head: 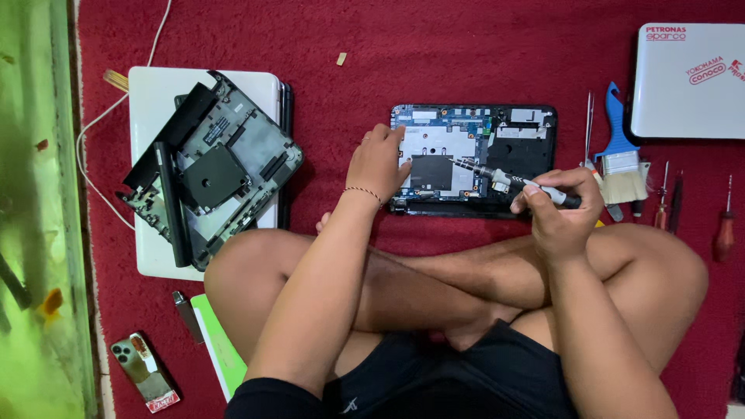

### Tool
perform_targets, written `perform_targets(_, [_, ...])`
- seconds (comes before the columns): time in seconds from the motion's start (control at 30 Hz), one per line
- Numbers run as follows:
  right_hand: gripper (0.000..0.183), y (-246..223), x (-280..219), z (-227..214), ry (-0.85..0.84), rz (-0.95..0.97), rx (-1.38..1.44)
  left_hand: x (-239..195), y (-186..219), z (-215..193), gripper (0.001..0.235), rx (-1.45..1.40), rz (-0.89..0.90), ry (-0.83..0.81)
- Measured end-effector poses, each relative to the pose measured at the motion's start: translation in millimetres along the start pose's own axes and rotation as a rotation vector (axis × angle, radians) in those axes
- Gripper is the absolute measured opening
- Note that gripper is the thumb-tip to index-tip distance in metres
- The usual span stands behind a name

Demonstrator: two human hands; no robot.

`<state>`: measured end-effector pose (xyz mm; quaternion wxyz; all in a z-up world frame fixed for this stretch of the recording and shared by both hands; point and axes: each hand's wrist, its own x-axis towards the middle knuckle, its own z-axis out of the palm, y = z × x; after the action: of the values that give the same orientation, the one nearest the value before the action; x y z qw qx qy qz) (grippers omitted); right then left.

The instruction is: The person is repairing a disassembled laptop while sitting on the floor. They use a screwdriver to tighten screws on the motherboard and then reattach the back cover of the laptop.

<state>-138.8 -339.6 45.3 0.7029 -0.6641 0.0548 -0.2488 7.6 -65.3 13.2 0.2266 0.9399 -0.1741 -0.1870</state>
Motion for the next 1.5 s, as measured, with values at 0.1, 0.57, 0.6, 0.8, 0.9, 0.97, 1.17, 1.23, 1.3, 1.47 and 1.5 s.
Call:
perform_targets(0.1, [0.025,1,2,1,0.006,0.007,-0.010,1,-2,3,0.062,-0.004,0.022,0.011])
perform_targets(0.57, [0.025,-30,57,47,-0.293,0.047,-0.889,3,7,-9,0.065,-0.063,-0.017,-0.021])
perform_targets(0.6, [0.023,-29,63,52,-0.365,0.013,-0.915,3,9,-12,0.067,-0.068,-0.023,-0.019])
perform_targets(0.8, [0.018,-24,85,76,-0.567,0.024,-0.979,7,5,0,0.065,-0.063,-0.031,-0.018])
perform_targets(0.9, [0.017,-23,89,81,-0.605,0.005,-0.980,8,4,3,0.064,-0.068,-0.033,-0.027])
perform_targets(0.97, [0.016,-22,91,82,-0.627,-0.010,-0.988,8,4,4,0.065,-0.067,-0.029,-0.026])
perform_targets(1.17, [0.016,-23,95,84,-0.672,0.043,-1.012,10,5,9,0.063,-0.049,-0.027,-0.003])
perform_targets(1.23, [0.017,-20,94,83,-0.691,0.041,-1.024,9,5,8,0.062,-0.043,-0.029,-0.006])
perform_targets(1.3, [0.018,-21,94,84,-0.694,0.039,-1.027,11,6,8,0.062,-0.042,-0.035,-0.012])
perform_targets(1.47, [0.016,-26,97,92,-0.719,0.038,-1.023,11,8,3,0.062,-0.054,-0.043,-0.029])
perform_targets(1.5, [0.014,-29,98,95,-0.734,0.060,-1.022,11,7,4,0.062,-0.046,-0.042,-0.022])
